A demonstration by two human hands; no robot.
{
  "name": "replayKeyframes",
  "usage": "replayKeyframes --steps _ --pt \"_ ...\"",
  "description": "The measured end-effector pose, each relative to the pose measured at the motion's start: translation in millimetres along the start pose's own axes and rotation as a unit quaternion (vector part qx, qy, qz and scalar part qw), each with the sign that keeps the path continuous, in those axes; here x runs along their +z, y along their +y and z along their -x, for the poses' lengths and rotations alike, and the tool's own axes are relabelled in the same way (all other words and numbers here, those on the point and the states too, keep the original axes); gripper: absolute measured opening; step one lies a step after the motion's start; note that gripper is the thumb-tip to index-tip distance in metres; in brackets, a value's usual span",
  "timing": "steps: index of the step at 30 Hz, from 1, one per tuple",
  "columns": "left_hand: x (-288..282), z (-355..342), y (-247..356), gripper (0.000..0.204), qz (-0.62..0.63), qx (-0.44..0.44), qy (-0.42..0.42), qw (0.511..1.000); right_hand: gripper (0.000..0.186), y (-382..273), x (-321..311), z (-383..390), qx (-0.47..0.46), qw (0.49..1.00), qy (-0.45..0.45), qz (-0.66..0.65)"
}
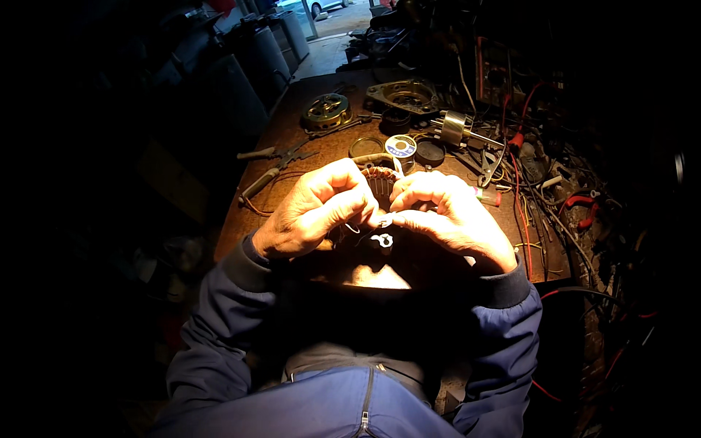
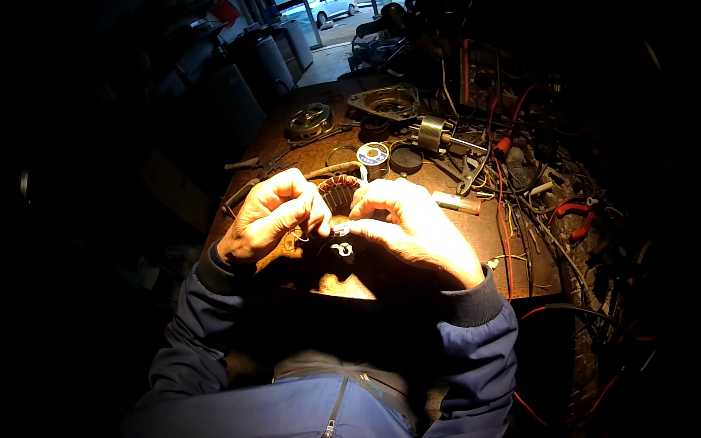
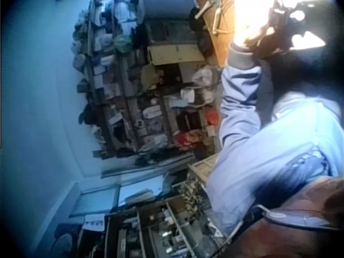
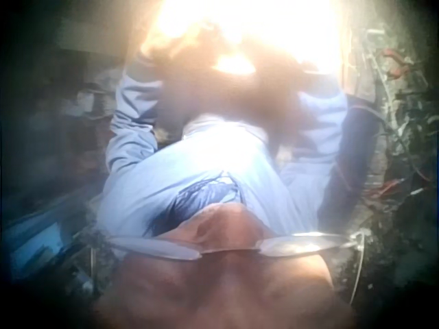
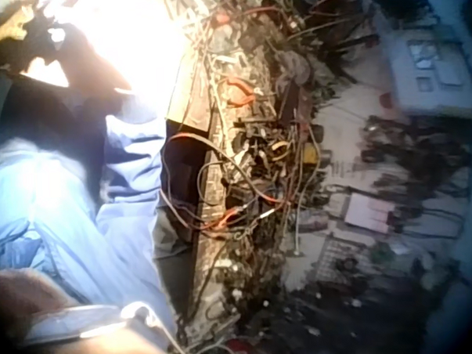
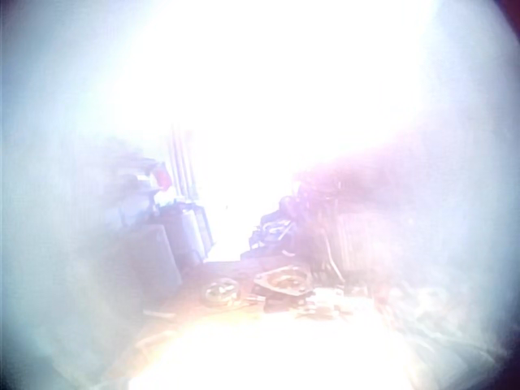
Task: The person is repairing a motor stator by hand. They are seen tying knots in the white insulation wire and securing the copper windings to the stator core. The work is performed on a cluttered workbench in a workshop environment.
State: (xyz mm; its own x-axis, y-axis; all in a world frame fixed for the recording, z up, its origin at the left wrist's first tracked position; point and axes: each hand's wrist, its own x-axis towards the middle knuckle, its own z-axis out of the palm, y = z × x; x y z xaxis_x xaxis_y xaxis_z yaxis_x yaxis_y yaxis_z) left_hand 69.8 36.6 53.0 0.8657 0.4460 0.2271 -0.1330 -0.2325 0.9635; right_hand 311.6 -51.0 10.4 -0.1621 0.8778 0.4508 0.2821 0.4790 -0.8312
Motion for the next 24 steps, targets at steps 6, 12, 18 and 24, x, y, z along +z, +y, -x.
replayKeyframes --steps 6,12,18,24 --pt "-3.7 -8.6 -31.1 0.018 0.182 0.048 0.034 0.982 0.021 -9.6 1.2 -0.2 0.018 1.000 -0.001 0.020" --pt "-1.8 -8.7 -35.4 0.018 0.208 0.053 0.020 0.976 0.020 -11.1 1.3 0.6 0.023 1.000 0.004 0.006" --pt "-2.3 -6.1 -38.4 0.019 0.222 0.071 0.039 0.972 0.018 -6.5 1.2 -1.0 0.020 1.000 -0.009 0.019" --pt "-3.9 -5.3 -40.3 0.020 0.231 0.068 0.027 0.970 0.021 -6.0 -3.0 -4.4 0.016 0.998 -0.033 0.056"
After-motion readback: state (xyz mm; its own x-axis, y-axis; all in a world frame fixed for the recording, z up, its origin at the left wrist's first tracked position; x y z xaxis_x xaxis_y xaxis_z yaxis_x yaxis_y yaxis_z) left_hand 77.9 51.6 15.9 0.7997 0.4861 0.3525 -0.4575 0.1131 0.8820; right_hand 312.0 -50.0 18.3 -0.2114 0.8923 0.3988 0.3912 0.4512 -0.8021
